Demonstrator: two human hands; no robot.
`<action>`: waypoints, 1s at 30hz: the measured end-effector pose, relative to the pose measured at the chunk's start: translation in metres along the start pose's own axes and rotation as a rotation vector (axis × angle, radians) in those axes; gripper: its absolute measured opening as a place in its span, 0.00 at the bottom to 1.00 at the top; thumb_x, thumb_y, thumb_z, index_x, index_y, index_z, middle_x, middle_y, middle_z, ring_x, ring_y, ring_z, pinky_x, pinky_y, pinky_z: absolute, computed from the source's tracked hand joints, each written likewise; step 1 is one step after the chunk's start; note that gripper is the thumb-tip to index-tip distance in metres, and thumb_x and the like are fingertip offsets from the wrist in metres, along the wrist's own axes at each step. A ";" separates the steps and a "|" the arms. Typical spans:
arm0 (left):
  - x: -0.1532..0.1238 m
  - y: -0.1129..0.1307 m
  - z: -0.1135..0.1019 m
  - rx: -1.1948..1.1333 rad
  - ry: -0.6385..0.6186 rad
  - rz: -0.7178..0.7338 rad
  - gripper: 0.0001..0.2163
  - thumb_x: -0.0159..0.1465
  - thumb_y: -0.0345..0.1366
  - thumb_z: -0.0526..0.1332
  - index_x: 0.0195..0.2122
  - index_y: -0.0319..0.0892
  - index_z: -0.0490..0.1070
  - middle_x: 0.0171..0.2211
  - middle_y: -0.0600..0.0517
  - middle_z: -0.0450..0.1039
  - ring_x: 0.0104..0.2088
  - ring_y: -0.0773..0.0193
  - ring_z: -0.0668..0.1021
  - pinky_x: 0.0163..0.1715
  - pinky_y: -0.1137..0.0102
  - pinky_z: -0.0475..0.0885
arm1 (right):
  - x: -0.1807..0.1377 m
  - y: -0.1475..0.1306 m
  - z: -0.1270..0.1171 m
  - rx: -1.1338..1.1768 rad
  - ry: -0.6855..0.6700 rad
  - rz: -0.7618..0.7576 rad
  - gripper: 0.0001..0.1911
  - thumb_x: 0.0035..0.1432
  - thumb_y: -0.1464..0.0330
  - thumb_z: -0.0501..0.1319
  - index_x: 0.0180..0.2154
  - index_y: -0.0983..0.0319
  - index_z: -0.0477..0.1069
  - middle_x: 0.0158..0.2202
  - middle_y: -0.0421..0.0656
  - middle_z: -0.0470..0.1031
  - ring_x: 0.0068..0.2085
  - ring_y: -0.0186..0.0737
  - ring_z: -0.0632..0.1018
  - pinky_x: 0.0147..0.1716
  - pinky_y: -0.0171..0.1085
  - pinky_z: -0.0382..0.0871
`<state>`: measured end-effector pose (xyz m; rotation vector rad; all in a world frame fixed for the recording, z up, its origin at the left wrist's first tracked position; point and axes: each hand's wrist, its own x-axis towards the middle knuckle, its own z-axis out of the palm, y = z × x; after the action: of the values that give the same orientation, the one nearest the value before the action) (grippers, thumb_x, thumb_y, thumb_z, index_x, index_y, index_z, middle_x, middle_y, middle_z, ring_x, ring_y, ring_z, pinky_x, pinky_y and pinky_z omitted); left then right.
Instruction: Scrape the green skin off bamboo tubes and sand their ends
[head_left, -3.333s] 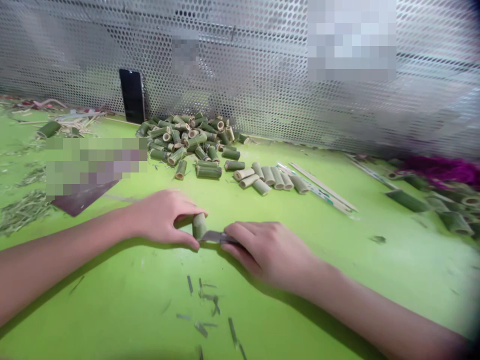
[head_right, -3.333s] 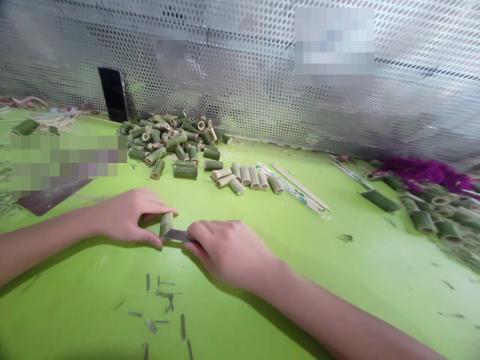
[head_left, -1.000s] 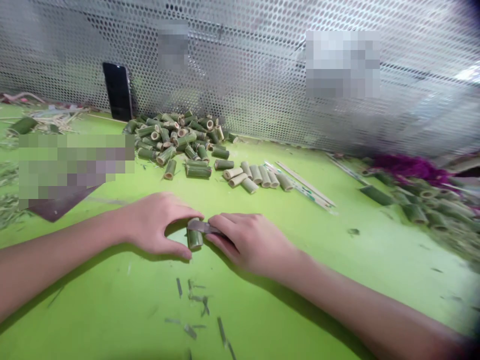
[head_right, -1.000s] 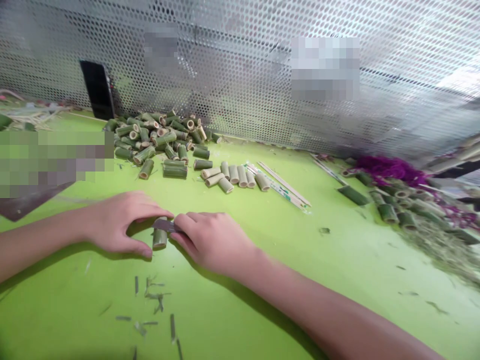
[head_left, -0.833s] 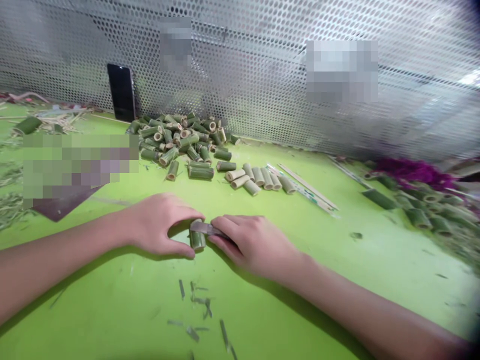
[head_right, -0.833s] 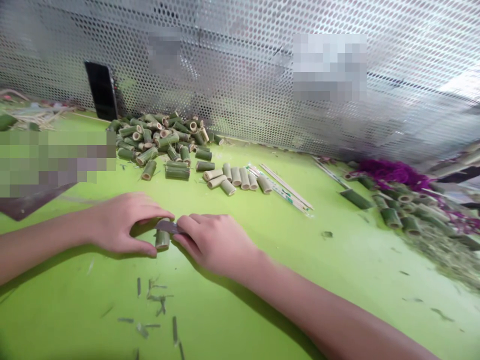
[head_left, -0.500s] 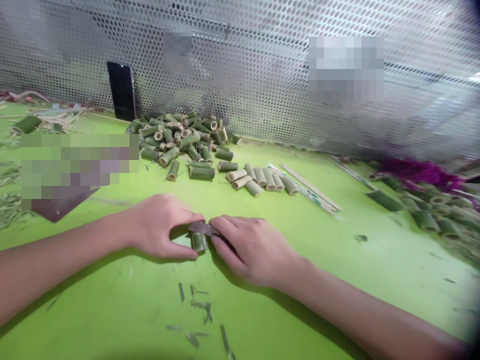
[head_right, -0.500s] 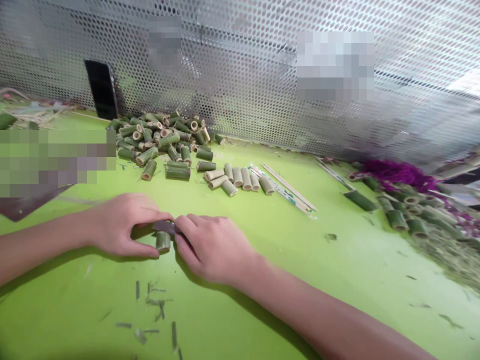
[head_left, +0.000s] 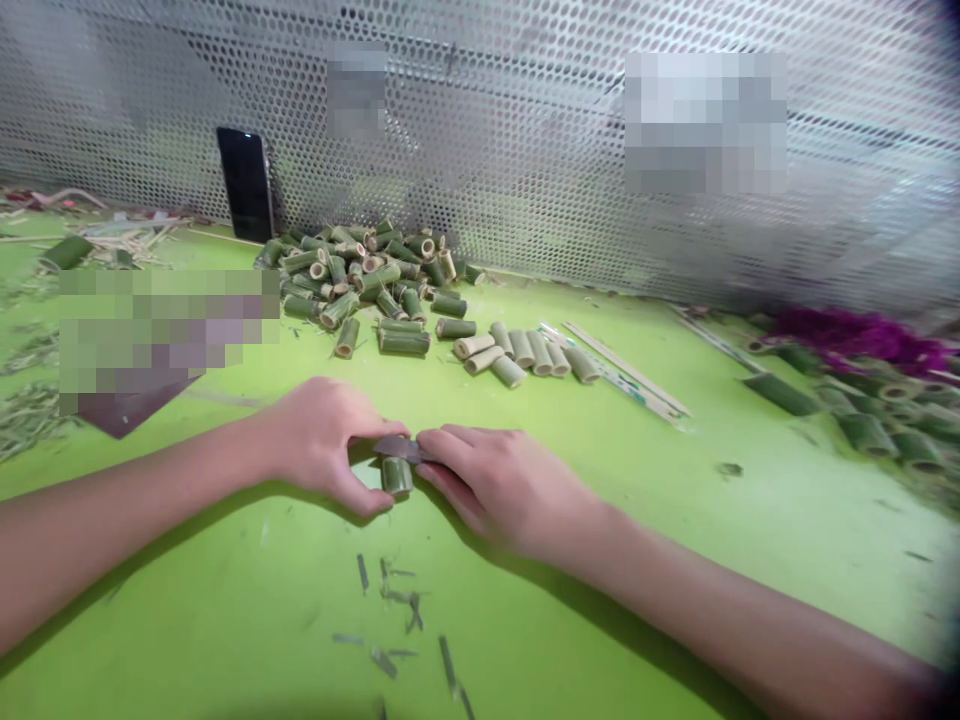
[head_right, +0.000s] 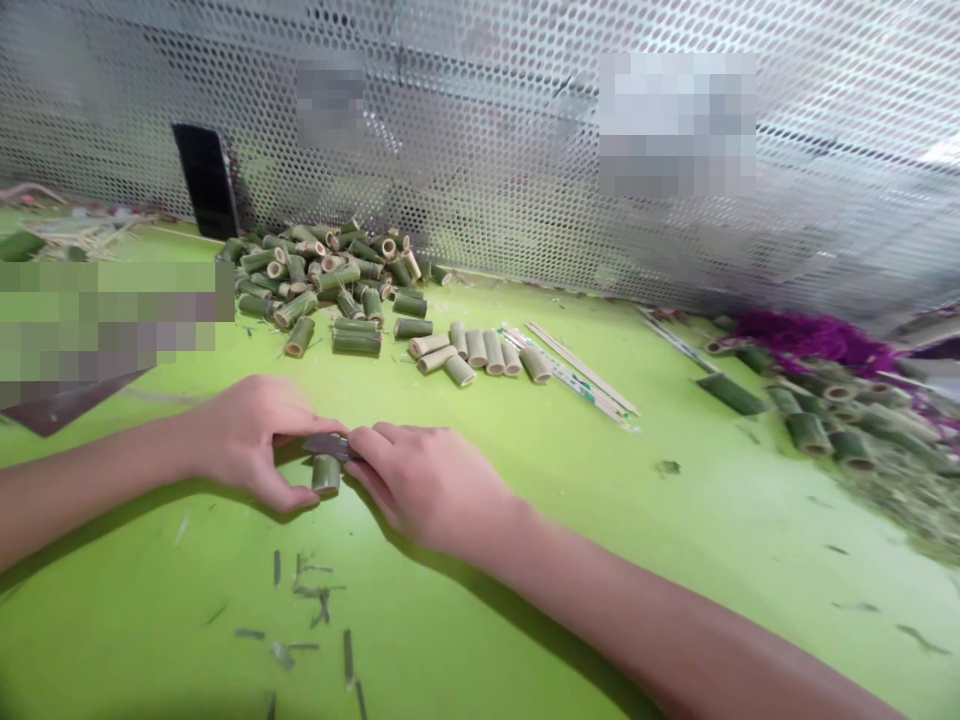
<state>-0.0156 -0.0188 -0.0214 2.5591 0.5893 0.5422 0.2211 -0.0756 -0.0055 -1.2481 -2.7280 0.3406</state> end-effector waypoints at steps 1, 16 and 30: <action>0.000 0.000 0.000 0.002 0.000 -0.006 0.09 0.53 0.41 0.68 0.34 0.45 0.79 0.17 0.61 0.64 0.19 0.67 0.66 0.23 0.69 0.59 | 0.001 0.000 0.000 0.006 -0.009 0.002 0.11 0.75 0.65 0.52 0.42 0.62 0.70 0.33 0.41 0.76 0.27 0.34 0.71 0.26 0.35 0.56; -0.006 -0.008 -0.003 0.064 -0.016 0.025 0.12 0.57 0.45 0.68 0.40 0.46 0.80 0.22 0.57 0.72 0.24 0.65 0.71 0.26 0.69 0.63 | -0.016 0.009 -0.008 0.069 -0.019 -0.106 0.13 0.75 0.65 0.51 0.44 0.63 0.72 0.32 0.42 0.76 0.26 0.34 0.70 0.27 0.35 0.58; 0.003 -0.004 -0.002 -0.017 -0.055 -0.027 0.10 0.53 0.43 0.67 0.34 0.47 0.79 0.19 0.60 0.69 0.20 0.66 0.69 0.23 0.70 0.60 | 0.001 0.006 -0.001 -0.023 0.041 -0.028 0.13 0.76 0.64 0.51 0.44 0.62 0.72 0.33 0.41 0.77 0.27 0.35 0.73 0.27 0.35 0.57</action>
<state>-0.0149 -0.0132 -0.0211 2.5377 0.5964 0.4640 0.2249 -0.0715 -0.0064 -1.2081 -2.7197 0.2791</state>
